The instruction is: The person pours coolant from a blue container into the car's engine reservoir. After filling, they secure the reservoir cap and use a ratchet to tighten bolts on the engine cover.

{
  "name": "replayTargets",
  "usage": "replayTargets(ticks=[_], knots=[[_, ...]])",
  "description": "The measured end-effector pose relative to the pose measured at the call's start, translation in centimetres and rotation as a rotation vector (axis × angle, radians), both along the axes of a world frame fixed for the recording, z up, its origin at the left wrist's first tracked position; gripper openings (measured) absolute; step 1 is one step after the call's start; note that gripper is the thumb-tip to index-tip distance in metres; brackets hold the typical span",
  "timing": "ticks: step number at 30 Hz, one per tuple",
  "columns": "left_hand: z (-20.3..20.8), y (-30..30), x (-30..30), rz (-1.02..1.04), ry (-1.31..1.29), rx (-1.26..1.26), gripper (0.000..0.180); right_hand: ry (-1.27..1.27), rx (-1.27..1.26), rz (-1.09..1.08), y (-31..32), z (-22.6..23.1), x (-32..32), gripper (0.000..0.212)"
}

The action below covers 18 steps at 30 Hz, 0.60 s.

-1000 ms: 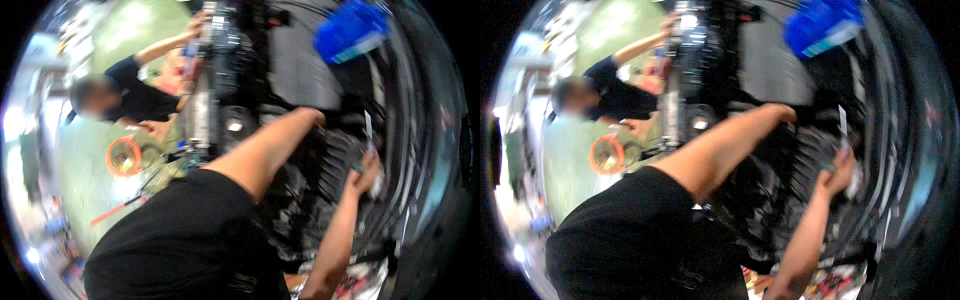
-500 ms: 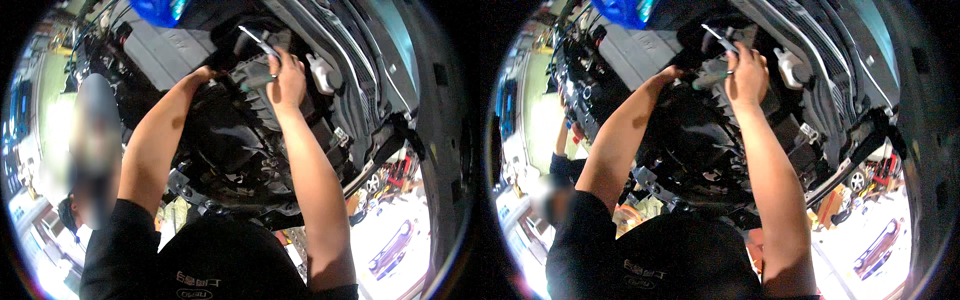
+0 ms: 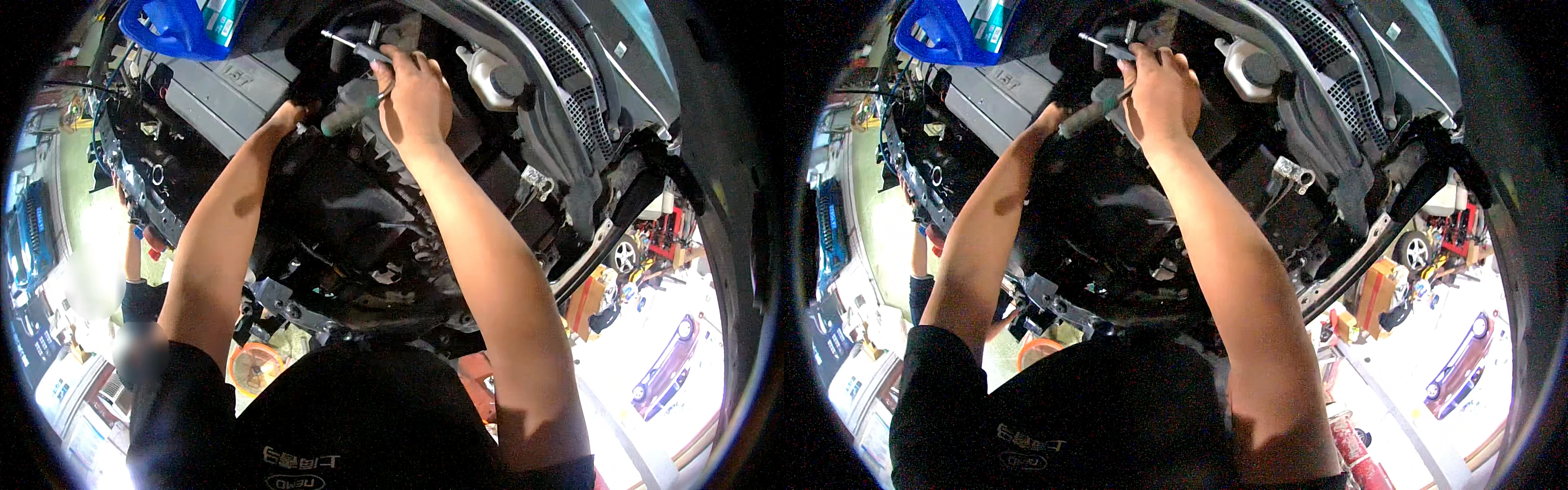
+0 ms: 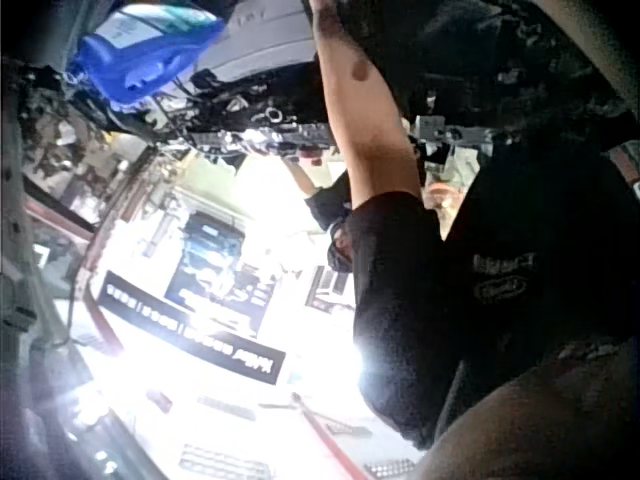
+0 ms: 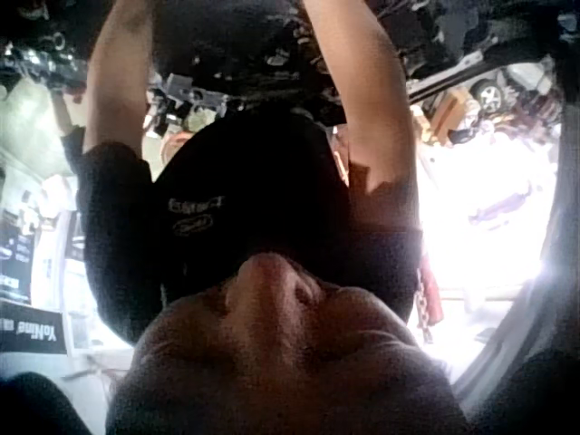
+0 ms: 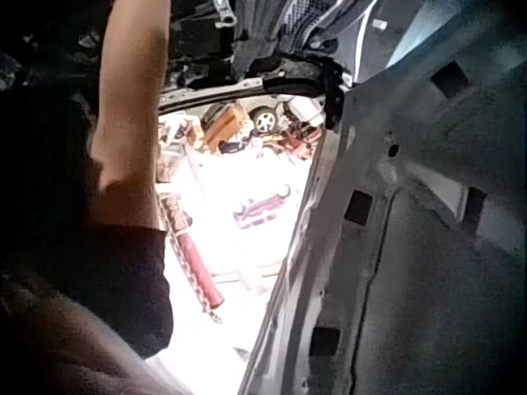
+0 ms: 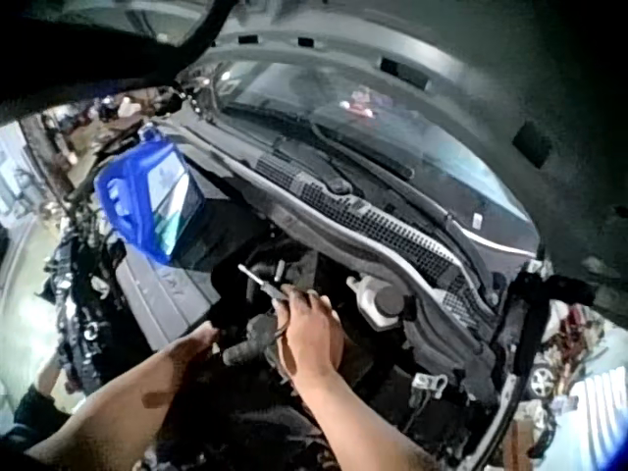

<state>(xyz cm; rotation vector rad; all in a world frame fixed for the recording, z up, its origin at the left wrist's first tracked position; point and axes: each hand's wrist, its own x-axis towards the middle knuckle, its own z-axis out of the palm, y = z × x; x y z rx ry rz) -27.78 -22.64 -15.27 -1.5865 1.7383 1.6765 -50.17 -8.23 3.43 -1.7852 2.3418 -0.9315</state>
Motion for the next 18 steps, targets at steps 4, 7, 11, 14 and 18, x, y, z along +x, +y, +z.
replayTargets(ticks=[4,7,11,14,18], knots=[[0.2,0.0,-0.2,0.007,0.011,-0.009,0.039,0.017,-0.032,0.041,-0.1,-0.1,0.2,0.029],[0.4,0.1,0.1,0.002,0.020,0.007,0.039,0.025,-0.022,0.017,0.0,-0.4,0.2,0.028],[0.9,0.4,0.8,0.009,0.009,0.019,0.038,0.046,-0.050,0.000,0.1,-0.8,0.3,0.030],[1.5,0.6,1.5,0.011,0.001,0.025,0.038,0.055,-0.030,-0.011,0.3,-0.8,0.4,0.030],[1.9,0.9,1.6,0.003,-0.005,0.023,0.037,0.040,-0.014,0.000,0.1,-0.6,0.2,0.032]])
